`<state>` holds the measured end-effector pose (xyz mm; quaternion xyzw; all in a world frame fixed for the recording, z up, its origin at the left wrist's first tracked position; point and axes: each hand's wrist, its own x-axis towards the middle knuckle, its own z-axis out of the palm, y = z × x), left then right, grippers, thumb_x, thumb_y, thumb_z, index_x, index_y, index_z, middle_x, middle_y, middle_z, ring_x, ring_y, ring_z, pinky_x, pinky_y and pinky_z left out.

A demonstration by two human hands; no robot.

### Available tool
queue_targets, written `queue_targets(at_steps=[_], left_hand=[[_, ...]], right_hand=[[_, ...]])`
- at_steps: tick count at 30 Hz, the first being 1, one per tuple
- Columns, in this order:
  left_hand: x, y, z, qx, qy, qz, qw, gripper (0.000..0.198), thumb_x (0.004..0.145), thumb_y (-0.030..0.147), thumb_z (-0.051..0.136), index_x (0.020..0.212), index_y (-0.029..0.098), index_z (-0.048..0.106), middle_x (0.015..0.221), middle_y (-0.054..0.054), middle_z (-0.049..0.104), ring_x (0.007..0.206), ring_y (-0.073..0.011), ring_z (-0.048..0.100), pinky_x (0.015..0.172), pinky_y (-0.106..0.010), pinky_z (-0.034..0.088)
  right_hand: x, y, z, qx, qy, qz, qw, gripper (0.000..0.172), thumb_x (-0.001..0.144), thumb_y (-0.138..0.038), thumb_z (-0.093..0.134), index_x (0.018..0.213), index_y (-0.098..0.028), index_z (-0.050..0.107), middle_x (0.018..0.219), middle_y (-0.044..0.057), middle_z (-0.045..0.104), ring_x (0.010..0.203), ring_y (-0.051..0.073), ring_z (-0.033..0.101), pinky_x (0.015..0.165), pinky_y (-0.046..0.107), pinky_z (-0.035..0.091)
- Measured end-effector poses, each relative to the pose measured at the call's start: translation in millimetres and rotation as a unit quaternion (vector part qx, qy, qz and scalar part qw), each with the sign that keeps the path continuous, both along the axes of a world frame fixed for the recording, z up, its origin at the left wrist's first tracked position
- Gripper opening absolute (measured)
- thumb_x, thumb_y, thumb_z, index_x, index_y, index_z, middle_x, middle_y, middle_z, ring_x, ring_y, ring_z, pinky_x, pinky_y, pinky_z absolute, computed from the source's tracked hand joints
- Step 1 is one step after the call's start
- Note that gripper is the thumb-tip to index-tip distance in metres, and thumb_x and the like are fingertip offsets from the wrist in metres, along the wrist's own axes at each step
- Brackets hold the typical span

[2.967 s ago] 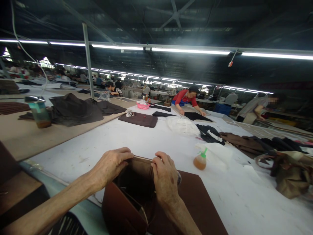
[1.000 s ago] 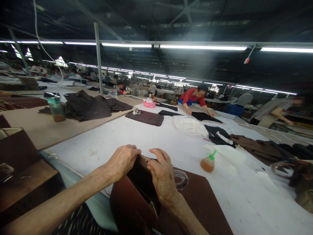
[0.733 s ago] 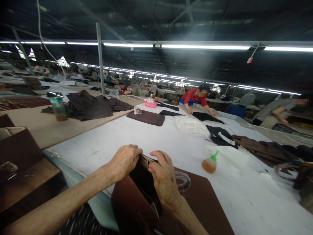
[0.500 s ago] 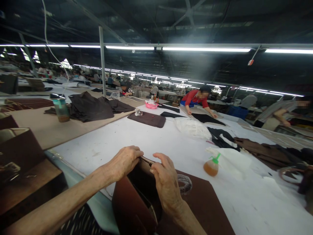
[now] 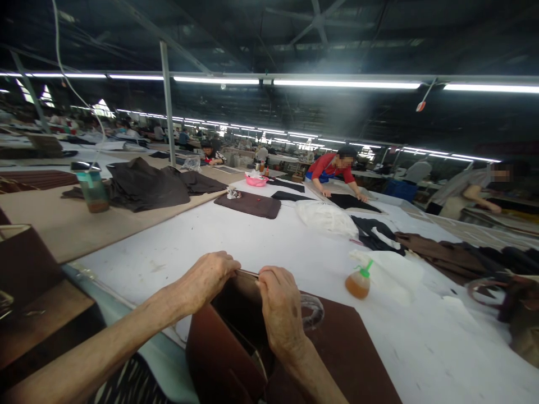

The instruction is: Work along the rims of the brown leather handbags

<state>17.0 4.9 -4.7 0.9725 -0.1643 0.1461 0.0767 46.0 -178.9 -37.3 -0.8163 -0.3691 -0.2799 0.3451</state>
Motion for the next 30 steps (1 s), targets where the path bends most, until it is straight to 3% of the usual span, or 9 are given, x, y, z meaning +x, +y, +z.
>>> queue_targets(at_steps=[9,14,21,30], left_hand=[[3.1,6.6,-0.5,-0.101,0.042,-0.024,0.994,0.02,0.076,0.011,0.043,0.064,0.016,0.058,0.068,-0.003,0.058,0.066,-0.0143,0.052,0.063,-0.025,0.035],[4.2,9.5,-1.8,-0.139,0.05,-0.039,0.988,0.021,0.075,0.01,0.043,0.061,0.015,0.057,0.065,-0.002,0.057,0.066,-0.0134,0.05,0.064,-0.023,0.035],[2.7,9.1,2.1,-0.16,0.061,-0.044,0.984,0.022,0.073,0.008,0.043,0.067,0.016,0.062,0.069,-0.003,0.059,0.07,-0.014,0.053,0.067,-0.023,0.036],[4.2,9.6,-0.5,-0.196,0.08,-0.048,0.976,0.023,0.074,0.009,0.042,0.068,0.015,0.063,0.068,-0.001,0.06,0.068,-0.0128,0.053,0.066,-0.021,0.036]], right_hand=[[3.0,-3.9,-1.9,-0.03,0.047,-0.079,0.995,0.004,0.082,-0.015,0.055,0.081,-0.017,0.052,0.076,0.0,0.055,0.073,0.017,0.048,0.067,0.031,0.038],[6.6,-7.6,7.0,-0.096,0.051,-0.048,0.993,0.023,0.082,-0.014,0.057,0.104,-0.019,0.055,0.096,0.002,0.06,0.086,0.019,0.051,0.077,0.032,0.04],[7.8,-9.7,13.0,-0.117,0.086,-0.042,0.989,0.012,0.083,-0.019,0.056,0.093,-0.018,0.063,0.089,0.002,0.061,0.086,0.019,0.051,0.077,0.031,0.039],[5.4,-2.9,29.3,-0.046,0.229,-0.067,0.97,0.008,0.076,-0.02,0.059,0.073,-0.022,0.066,0.073,-0.004,0.064,0.074,0.016,0.054,0.071,0.027,0.036]])
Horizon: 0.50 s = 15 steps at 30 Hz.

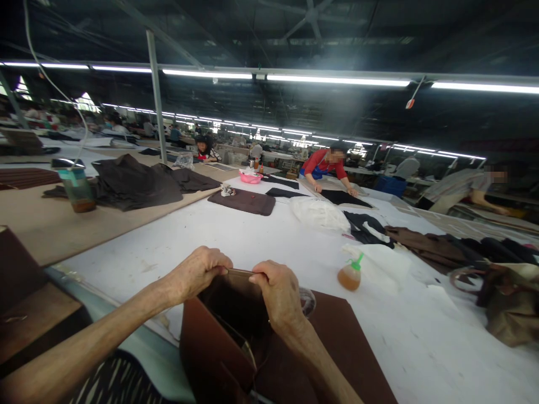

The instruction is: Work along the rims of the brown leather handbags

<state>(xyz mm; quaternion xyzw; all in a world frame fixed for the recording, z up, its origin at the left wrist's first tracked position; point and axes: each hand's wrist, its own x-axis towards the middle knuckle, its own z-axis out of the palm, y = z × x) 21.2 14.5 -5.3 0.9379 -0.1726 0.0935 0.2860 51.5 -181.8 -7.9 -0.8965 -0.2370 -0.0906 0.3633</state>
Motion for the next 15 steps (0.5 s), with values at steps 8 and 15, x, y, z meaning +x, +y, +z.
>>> queue_targets(at_steps=[8,15], left_hand=[[0.7,1.1,3.4,-0.04,0.031,0.007,0.999,0.023,0.074,0.014,0.042,0.071,0.015,0.064,0.065,0.001,0.057,0.062,-0.0111,0.049,0.064,-0.02,0.036],[-2.6,0.5,9.0,-0.039,0.056,0.049,0.996,0.023,0.075,0.023,0.044,0.069,0.017,0.065,0.053,0.003,0.043,0.054,-0.01,0.04,0.056,-0.02,0.03]], right_hand=[[5.7,-4.3,13.5,-0.028,0.058,0.008,0.998,0.011,0.071,-0.026,0.057,0.072,-0.023,0.067,0.069,-0.005,0.064,0.069,0.014,0.054,0.065,0.025,0.034],[18.9,-25.1,10.8,-0.072,0.043,0.047,0.995,0.018,0.076,-0.032,0.053,0.076,-0.021,0.067,0.071,-0.003,0.064,0.067,0.014,0.052,0.063,0.025,0.034]])
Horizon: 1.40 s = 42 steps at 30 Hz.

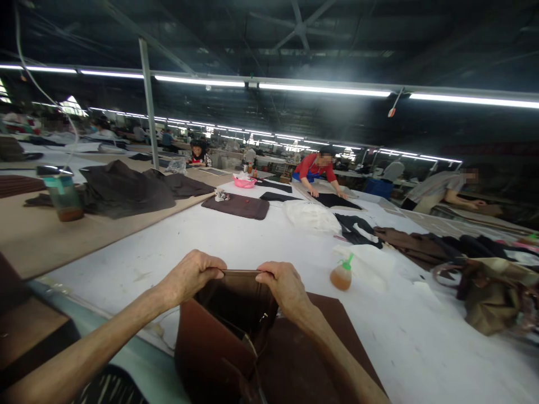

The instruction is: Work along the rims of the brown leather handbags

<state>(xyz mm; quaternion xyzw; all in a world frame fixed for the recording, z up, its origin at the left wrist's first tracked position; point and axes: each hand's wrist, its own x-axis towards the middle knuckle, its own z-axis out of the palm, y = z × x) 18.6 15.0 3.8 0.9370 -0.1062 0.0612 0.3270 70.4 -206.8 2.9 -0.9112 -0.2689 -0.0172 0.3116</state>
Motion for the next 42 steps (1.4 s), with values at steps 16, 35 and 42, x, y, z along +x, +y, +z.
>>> queue_targets(at_steps=[16,35,42], left_hand=[[-5.5,-3.6,-0.1,-0.024,-0.003,0.019,1.0,0.022,0.075,0.02,0.045,0.067,0.015,0.065,0.051,0.003,0.04,0.052,-0.0094,0.038,0.055,-0.019,0.032],[-38.0,12.5,4.1,-0.016,0.048,0.123,0.991,0.045,0.064,0.023,0.054,0.109,0.024,0.056,0.088,-0.003,0.06,0.077,-0.018,0.052,0.065,-0.028,0.036],[-52.3,12.1,5.7,-0.061,0.052,0.147,0.986,0.037,0.064,0.02,0.053,0.101,0.021,0.052,0.069,0.002,0.057,0.064,-0.0147,0.05,0.059,-0.026,0.035]], right_hand=[[8.0,-14.5,-12.5,0.055,0.054,0.026,0.997,0.028,0.077,-0.035,0.048,0.087,-0.02,0.07,0.082,0.001,0.068,0.078,0.021,0.058,0.073,0.03,0.042],[-43.8,40.7,4.4,-0.158,-0.127,0.049,0.978,0.029,0.086,-0.016,0.043,0.11,-0.02,0.058,0.106,0.006,0.061,0.095,0.024,0.056,0.085,0.039,0.041],[-30.0,97.0,20.5,-0.129,-0.096,0.255,0.953,0.02,0.078,-0.009,0.048,0.092,-0.019,0.06,0.084,0.001,0.064,0.077,0.014,0.058,0.07,0.023,0.04]])
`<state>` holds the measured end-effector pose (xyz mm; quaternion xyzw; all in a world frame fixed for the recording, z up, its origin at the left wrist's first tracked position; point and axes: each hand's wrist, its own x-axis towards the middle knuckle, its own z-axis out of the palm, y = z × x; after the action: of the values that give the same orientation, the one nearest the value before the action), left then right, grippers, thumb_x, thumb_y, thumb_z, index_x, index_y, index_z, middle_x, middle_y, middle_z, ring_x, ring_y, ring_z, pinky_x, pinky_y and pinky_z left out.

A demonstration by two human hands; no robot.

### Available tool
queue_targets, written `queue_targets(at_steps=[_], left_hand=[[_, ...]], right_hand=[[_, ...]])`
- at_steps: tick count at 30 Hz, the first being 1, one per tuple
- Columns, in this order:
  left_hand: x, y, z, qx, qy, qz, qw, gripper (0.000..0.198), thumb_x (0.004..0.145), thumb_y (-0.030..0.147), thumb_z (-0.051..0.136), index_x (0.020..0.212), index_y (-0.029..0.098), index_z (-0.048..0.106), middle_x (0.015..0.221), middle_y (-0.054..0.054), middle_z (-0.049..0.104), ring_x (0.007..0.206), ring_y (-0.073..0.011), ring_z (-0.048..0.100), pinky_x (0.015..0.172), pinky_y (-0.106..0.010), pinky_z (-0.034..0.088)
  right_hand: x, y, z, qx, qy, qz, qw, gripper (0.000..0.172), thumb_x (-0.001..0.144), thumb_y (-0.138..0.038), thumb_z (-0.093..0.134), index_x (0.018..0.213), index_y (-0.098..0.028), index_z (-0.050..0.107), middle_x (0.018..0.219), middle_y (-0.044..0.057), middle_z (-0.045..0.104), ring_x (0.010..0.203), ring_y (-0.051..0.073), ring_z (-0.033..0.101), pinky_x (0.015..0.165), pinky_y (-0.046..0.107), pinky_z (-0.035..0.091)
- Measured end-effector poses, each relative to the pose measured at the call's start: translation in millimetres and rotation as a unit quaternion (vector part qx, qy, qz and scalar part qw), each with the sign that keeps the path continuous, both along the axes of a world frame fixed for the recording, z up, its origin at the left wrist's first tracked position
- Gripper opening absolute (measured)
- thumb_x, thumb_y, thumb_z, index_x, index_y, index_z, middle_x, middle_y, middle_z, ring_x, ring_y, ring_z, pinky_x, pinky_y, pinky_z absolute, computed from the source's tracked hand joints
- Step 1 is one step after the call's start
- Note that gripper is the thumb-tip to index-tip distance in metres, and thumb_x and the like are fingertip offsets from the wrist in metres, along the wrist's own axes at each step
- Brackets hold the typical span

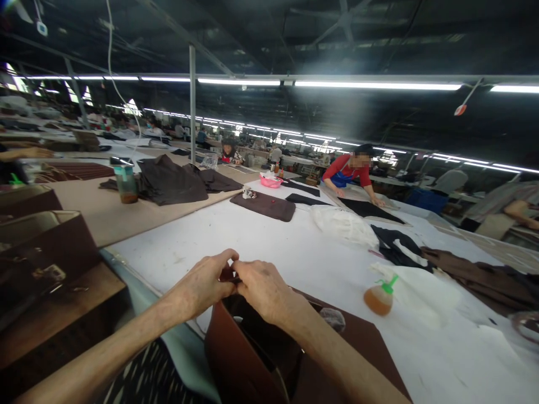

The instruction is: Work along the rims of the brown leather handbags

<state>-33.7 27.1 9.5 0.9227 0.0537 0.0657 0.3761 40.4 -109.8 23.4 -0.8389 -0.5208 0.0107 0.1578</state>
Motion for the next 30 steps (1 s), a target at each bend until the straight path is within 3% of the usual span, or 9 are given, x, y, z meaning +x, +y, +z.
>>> queue_targets(at_steps=[3,6,10,14,19,21,24,27,30], left_hand=[[-10.0,3.7,-2.8,-0.035,-0.001,0.031,0.999,0.037,0.069,0.027,0.055,0.105,0.021,0.048,0.081,-0.001,0.057,0.071,-0.0158,0.05,0.062,-0.027,0.037],[-19.9,9.2,-4.0,-0.13,-0.04,0.025,0.99,0.04,0.072,0.041,0.057,0.105,0.021,0.048,0.094,-0.002,0.055,0.079,-0.0161,0.05,0.067,-0.027,0.04],[-28.9,15.6,-0.8,-0.203,-0.1,0.031,0.973,0.035,0.077,0.047,0.052,0.098,0.019,0.051,0.092,-0.002,0.055,0.076,-0.0144,0.049,0.068,-0.026,0.04],[-34.7,15.9,0.6,-0.227,-0.092,0.006,0.97,0.044,0.077,0.053,0.051,0.101,0.017,0.052,0.092,-0.004,0.057,0.083,-0.0174,0.051,0.074,-0.029,0.041],[-40.7,1.8,-6.1,-0.143,-0.018,-0.02,0.989,0.075,0.067,0.055,0.061,0.131,0.024,0.036,0.122,-0.008,0.048,0.101,-0.0246,0.048,0.087,-0.036,0.039],[-40.3,-7.0,-10.7,-0.065,0.019,-0.002,0.998,0.078,0.064,0.046,0.065,0.133,0.024,0.034,0.121,-0.01,0.049,0.097,-0.0267,0.05,0.086,-0.04,0.038],[-35.1,-14.3,-16.7,-0.003,0.023,-0.009,1.0,0.054,0.068,0.027,0.053,0.122,0.02,0.048,0.102,-0.009,0.059,0.086,-0.0242,0.055,0.079,-0.037,0.041],[-25.4,-5.6,-15.6,-0.077,0.03,-0.065,0.994,0.048,0.064,0.015,0.043,0.11,0.02,0.054,0.097,-0.006,0.059,0.067,-0.0154,0.055,0.059,-0.026,0.044],[-12.2,14.9,-6.8,-0.194,0.098,-0.166,0.962,0.043,0.059,0.016,0.045,0.1,0.016,0.057,0.088,-0.004,0.059,0.057,-0.0119,0.052,0.045,-0.02,0.039]], right_hand=[[1.6,7.9,4.4,-0.035,0.052,0.032,0.997,0.011,0.08,-0.019,0.052,0.071,-0.017,0.059,0.066,-0.001,0.06,0.063,0.011,0.054,0.061,0.021,0.036],[-6.3,9.2,14.0,-0.068,0.06,0.028,0.996,0.027,0.082,-0.024,0.047,0.057,-0.016,0.051,0.052,-0.003,0.046,0.05,0.008,0.04,0.053,0.022,0.03],[-2.4,0.9,33.5,-0.089,0.059,-0.078,0.991,0.028,0.079,-0.023,0.044,0.053,-0.016,0.043,0.05,-0.003,0.038,0.05,0.009,0.034,0.051,0.024,0.026],[21.3,-21.2,50.1,-0.114,0.068,-0.21,0.969,0.024,0.072,-0.026,0.052,0.052,-0.016,0.043,0.05,-0.003,0.041,0.051,0.011,0.04,0.051,0.025,0.026],[18.8,-47.5,43.4,-0.121,0.089,-0.255,0.955,0.024,0.07,-0.025,0.053,0.051,-0.016,0.043,0.049,-0.002,0.043,0.05,0.011,0.042,0.05,0.025,0.027],[10.9,-53.9,33.9,-0.113,0.095,-0.268,0.952,0.022,0.071,-0.025,0.052,0.053,-0.016,0.044,0.051,-0.001,0.044,0.051,0.011,0.042,0.05,0.024,0.028],[5.2,-62.9,22.2,-0.104,0.107,-0.273,0.95,0.021,0.073,-0.028,0.049,0.056,-0.016,0.045,0.053,-0.002,0.044,0.053,0.01,0.041,0.05,0.024,0.028],[5.3,-73.4,20.2,-0.094,0.121,-0.236,0.96,0.022,0.073,-0.029,0.048,0.057,-0.016,0.044,0.054,-0.003,0.041,0.054,0.01,0.038,0.05,0.024,0.026],[5.3,-83.1,26.0,-0.087,0.128,-0.202,0.967,0.021,0.073,-0.029,0.047,0.057,-0.016,0.04,0.053,-0.003,0.036,0.054,0.01,0.035,0.05,0.025,0.024]])
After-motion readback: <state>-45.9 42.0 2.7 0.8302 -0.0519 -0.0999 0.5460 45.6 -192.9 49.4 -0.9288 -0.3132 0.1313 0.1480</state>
